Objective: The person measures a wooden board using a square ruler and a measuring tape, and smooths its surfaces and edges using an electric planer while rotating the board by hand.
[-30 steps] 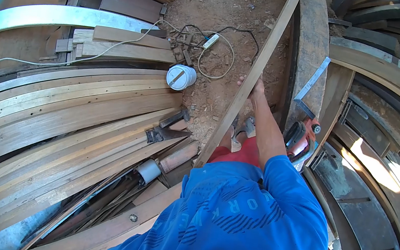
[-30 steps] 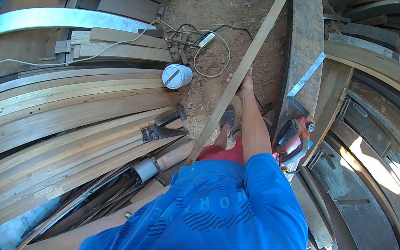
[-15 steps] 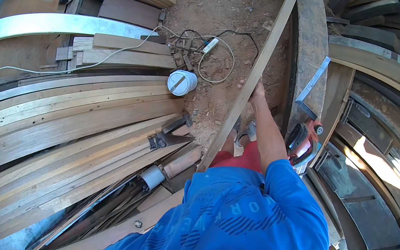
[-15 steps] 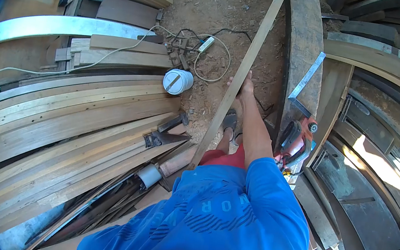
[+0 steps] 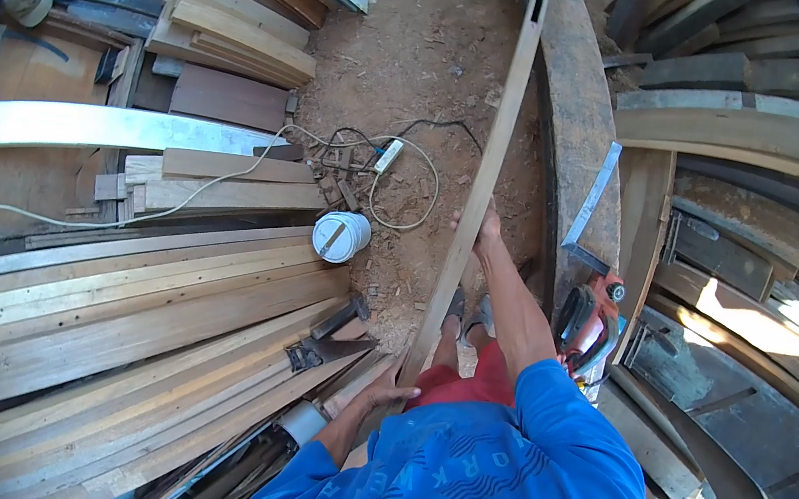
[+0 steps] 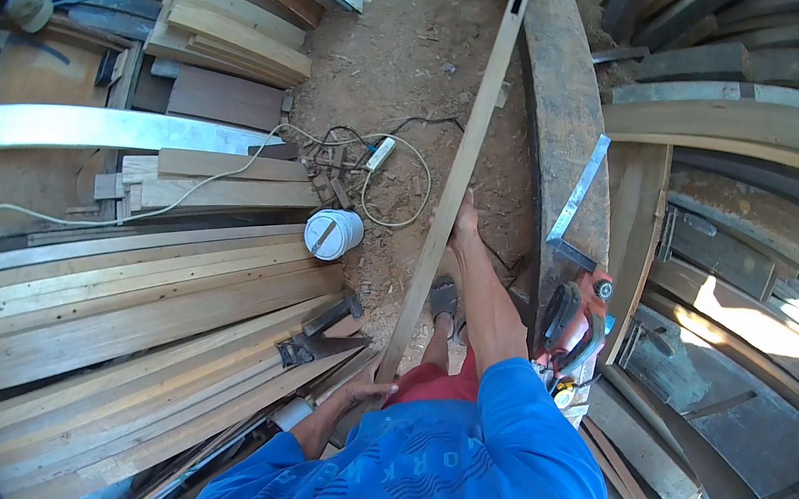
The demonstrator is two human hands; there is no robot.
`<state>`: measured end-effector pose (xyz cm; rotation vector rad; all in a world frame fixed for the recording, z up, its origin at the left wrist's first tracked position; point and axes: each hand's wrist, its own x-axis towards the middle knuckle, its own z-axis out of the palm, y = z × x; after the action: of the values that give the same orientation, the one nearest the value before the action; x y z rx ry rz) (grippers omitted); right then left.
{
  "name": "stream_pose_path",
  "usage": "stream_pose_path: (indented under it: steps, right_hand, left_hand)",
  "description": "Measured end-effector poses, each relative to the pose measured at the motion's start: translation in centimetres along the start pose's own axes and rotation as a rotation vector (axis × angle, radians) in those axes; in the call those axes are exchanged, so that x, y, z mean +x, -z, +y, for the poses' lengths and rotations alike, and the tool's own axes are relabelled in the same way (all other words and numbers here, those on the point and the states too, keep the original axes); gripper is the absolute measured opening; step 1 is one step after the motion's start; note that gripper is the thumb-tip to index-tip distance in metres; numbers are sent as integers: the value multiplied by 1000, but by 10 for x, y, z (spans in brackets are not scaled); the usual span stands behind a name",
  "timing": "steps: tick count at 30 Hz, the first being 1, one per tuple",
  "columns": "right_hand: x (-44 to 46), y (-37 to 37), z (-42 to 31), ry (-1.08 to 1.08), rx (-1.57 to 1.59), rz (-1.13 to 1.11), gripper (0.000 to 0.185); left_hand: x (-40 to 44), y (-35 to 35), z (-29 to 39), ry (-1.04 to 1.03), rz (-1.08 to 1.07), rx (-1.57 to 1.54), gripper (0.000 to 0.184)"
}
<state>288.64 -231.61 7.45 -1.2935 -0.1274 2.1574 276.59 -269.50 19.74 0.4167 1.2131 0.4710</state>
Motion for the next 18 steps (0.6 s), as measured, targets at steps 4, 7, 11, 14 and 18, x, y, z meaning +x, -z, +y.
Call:
stream_pose_path:
  steps: [4,7,11,14,18]
  right_hand:
    - [19,-5,-34,180,-228,241,57]
    - [-11,5,-79,445,-1052,524,51]
    - [-132,15,-144,433,-1669,567,59]
    - [-120,111,-145,260,-2002,800,59]
    - [-173,114,-156,103,-2276,711,48]
  left_hand:
    - [40,0,8,-26,-22,-90,127]
    - [71,-10,22,-89,-28,-79,116]
    - [87,-45,56,-118,-83,-62,128]
    - [94,-69,59,-217,-109,-51,119]
    - [107,-87,50,-175,-157,-37,118]
